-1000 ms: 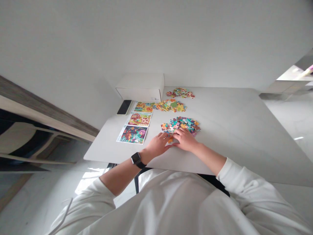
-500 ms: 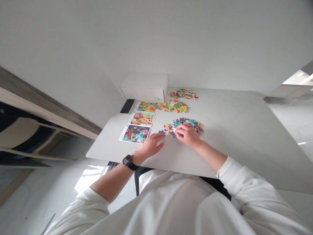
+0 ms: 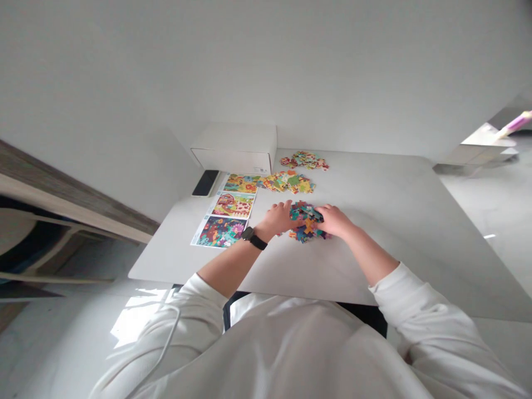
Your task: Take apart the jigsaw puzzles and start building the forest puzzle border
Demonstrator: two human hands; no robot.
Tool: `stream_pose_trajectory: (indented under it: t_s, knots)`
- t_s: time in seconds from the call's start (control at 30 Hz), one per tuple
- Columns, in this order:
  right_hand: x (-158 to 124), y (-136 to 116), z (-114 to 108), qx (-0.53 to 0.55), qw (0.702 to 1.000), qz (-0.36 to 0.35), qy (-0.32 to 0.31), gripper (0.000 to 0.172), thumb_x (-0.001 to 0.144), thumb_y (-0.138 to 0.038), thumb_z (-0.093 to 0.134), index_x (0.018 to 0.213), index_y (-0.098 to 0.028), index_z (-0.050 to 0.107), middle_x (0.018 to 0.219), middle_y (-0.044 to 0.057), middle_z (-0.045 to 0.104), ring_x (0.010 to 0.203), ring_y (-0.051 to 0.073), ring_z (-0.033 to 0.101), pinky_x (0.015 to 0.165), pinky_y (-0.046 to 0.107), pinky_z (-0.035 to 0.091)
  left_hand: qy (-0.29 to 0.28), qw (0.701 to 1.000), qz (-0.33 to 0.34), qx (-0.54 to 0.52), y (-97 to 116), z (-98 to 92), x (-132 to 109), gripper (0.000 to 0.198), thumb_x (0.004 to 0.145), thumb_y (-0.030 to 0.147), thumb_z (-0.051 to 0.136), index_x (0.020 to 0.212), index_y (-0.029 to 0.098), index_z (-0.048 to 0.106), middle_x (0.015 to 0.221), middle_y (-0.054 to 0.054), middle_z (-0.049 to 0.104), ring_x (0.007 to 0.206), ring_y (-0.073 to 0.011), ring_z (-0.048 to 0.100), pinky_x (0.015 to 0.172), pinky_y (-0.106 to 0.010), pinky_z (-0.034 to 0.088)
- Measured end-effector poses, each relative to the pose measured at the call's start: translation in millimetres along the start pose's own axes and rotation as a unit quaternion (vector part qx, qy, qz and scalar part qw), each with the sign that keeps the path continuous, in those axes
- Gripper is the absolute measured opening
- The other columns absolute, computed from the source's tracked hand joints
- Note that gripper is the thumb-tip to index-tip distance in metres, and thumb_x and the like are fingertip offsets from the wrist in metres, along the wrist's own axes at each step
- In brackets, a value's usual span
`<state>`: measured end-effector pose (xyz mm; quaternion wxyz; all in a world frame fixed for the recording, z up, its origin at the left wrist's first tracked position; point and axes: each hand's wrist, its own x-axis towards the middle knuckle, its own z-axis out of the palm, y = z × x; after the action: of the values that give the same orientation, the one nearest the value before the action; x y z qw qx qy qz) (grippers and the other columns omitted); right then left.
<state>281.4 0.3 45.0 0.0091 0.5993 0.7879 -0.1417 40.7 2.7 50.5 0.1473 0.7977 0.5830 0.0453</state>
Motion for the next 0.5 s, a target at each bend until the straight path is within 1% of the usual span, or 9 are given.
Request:
stream_pose_trajectory:
  t_s: [0.1, 0.23, 0.3, 0.4, 0.43, 0.5]
  knots:
    - [-4.5, 2.5, -1.2, 0.011, 1.0, -0.016, -0.002, 0.069, 0.088, -0.048, 0.084, 0.149, -0.02, 0.064, 0.144, 0.018, 0.067, 0.13, 0.035, 0.064, 0.11, 0.04, 0.049, -0.042, 0.999, 0.034, 0.004, 1.9, -4.6, 15.8, 0.087, 0.085, 0.057, 0.083, 0.153, 0.014, 0.051, 0.138, -0.023, 0.068, 0.129, -0.04, 0.068, 0.106, -0.044, 0.054]
    - [-9.4, 15.0, -2.3, 0.012, 0.999, 0.039, 0.003, 0.073, 0.086, -0.051, 0.086, 0.147, -0.018, 0.063, 0.139, 0.021, 0.07, 0.124, 0.036, 0.068, 0.102, 0.041, 0.052, -0.105, 0.993, 0.045, -0.04, -5.0, -8.5, 26.5, 0.08, 0.079, 0.053, 0.086, 0.145, 0.016, 0.06, 0.134, -0.018, 0.073, 0.119, -0.0332, 0.073, 0.095, -0.033, 0.057]
    - [-9.1, 20.2, -2.3, 0.022, 0.998, 0.056, -0.006, 0.068, 0.086, -0.051, 0.086, 0.142, -0.019, 0.066, 0.134, 0.02, 0.073, 0.12, 0.035, 0.07, 0.096, 0.038, 0.053, -0.134, 0.988, 0.039, -0.06, -8.2, -10.3, 31.3, 0.073, 0.077, 0.054, 0.087, 0.137, 0.017, 0.066, 0.128, -0.014, 0.077, 0.113, -0.0313, 0.075, 0.089, -0.031, 0.058]
    - [-5.7, 22.2, -0.5, 0.039, 0.998, 0.052, -0.021, 0.057, 0.086, -0.047, 0.086, 0.133, -0.019, 0.071, 0.125, 0.017, 0.077, 0.114, 0.032, 0.072, 0.09, 0.035, 0.053, -0.169, 0.983, 0.035, -0.063, -8.6, -12.1, 37.4, 0.061, 0.074, 0.055, 0.086, 0.122, 0.019, 0.075, 0.116, -0.009, 0.081, 0.104, -0.0312, 0.076, 0.084, -0.031, 0.058]
    - [-4.3, 21.3, 0.4, 0.043, 0.998, 0.048, -0.019, 0.056, 0.085, -0.046, 0.086, 0.132, -0.018, 0.072, 0.125, 0.017, 0.076, 0.113, 0.031, 0.073, 0.09, 0.034, 0.053, -0.176, 0.982, 0.04, -0.064, -7.8, -12.5, 38.6, 0.06, 0.074, 0.053, 0.086, 0.122, 0.019, 0.076, 0.114, -0.009, 0.082, 0.103, -0.0312, 0.076, 0.084, -0.031, 0.058]
    - [-2.1, 17.7, 2.3, 0.05, 0.998, 0.04, -0.011, 0.058, 0.085, -0.042, 0.086, 0.135, -0.017, 0.071, 0.128, 0.018, 0.074, 0.112, 0.03, 0.073, 0.091, 0.033, 0.053, -0.175, 0.979, 0.064, -0.077, -5.2, -12.9, 38.9, 0.065, 0.074, 0.048, 0.087, 0.132, 0.022, 0.074, 0.119, -0.007, 0.081, 0.108, -0.0305, 0.075, 0.089, -0.03, 0.058]
